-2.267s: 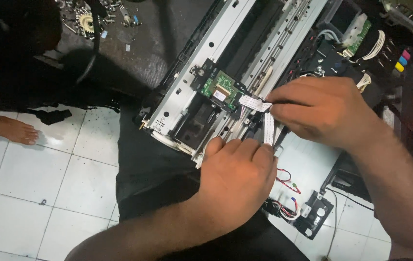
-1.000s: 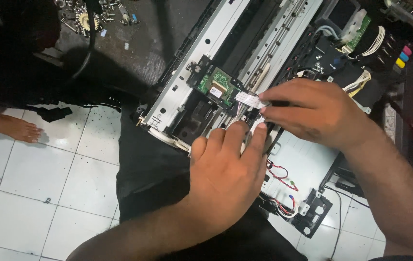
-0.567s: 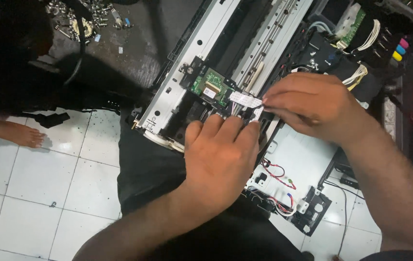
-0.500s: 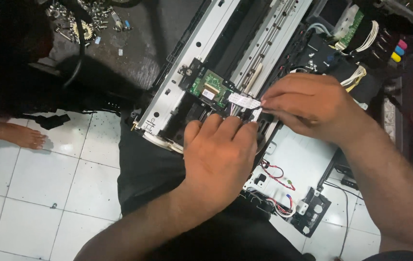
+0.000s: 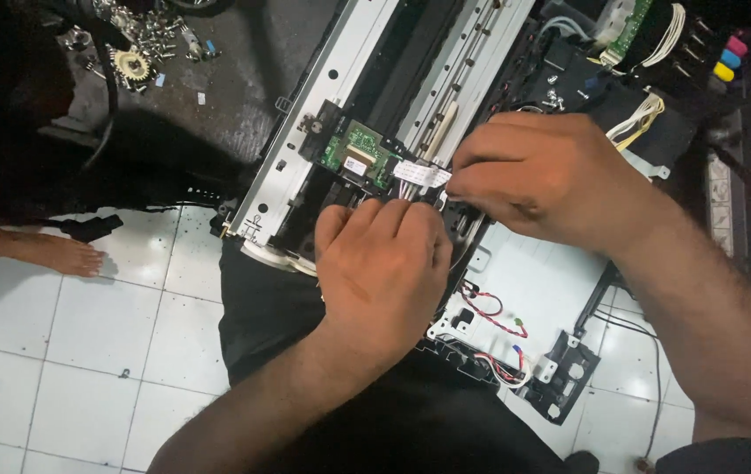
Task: Connecting ribbon cables to a circuit board inside a printer assembly on a repair bench.
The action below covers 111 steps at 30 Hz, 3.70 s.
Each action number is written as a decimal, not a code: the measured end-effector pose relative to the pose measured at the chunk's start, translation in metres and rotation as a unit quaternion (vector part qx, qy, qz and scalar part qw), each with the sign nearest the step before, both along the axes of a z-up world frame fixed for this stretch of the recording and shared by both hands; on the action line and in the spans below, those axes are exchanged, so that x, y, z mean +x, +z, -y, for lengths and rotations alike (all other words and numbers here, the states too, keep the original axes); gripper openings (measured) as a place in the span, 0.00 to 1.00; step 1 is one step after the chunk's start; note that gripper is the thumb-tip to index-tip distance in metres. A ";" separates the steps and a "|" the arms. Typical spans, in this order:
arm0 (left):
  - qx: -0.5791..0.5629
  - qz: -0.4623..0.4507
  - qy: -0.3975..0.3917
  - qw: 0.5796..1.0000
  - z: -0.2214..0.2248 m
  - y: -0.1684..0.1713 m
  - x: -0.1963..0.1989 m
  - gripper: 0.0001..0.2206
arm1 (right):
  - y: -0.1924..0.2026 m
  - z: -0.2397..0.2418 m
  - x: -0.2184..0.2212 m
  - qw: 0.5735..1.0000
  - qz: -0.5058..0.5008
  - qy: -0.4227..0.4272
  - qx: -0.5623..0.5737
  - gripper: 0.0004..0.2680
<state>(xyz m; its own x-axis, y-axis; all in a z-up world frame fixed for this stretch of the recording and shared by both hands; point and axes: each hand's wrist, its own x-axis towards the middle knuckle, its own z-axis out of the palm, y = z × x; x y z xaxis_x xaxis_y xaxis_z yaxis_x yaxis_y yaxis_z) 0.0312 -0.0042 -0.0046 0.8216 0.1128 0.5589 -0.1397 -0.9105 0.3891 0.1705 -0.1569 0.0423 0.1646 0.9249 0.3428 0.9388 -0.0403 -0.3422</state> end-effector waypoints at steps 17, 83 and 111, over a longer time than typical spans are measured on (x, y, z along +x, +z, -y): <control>0.031 -0.045 0.025 0.998 0.007 0.005 0.009 0.13 | -0.017 0.018 0.004 0.998 0.023 -0.064 -0.004 0.07; 0.045 -0.109 0.007 0.993 0.003 0.012 0.016 0.09 | -0.026 0.022 0.018 0.999 0.023 -0.031 -0.005 0.06; 0.145 -0.065 0.102 0.982 0.028 0.002 0.037 0.10 | -0.035 0.020 0.012 0.991 0.113 -0.047 -0.049 0.09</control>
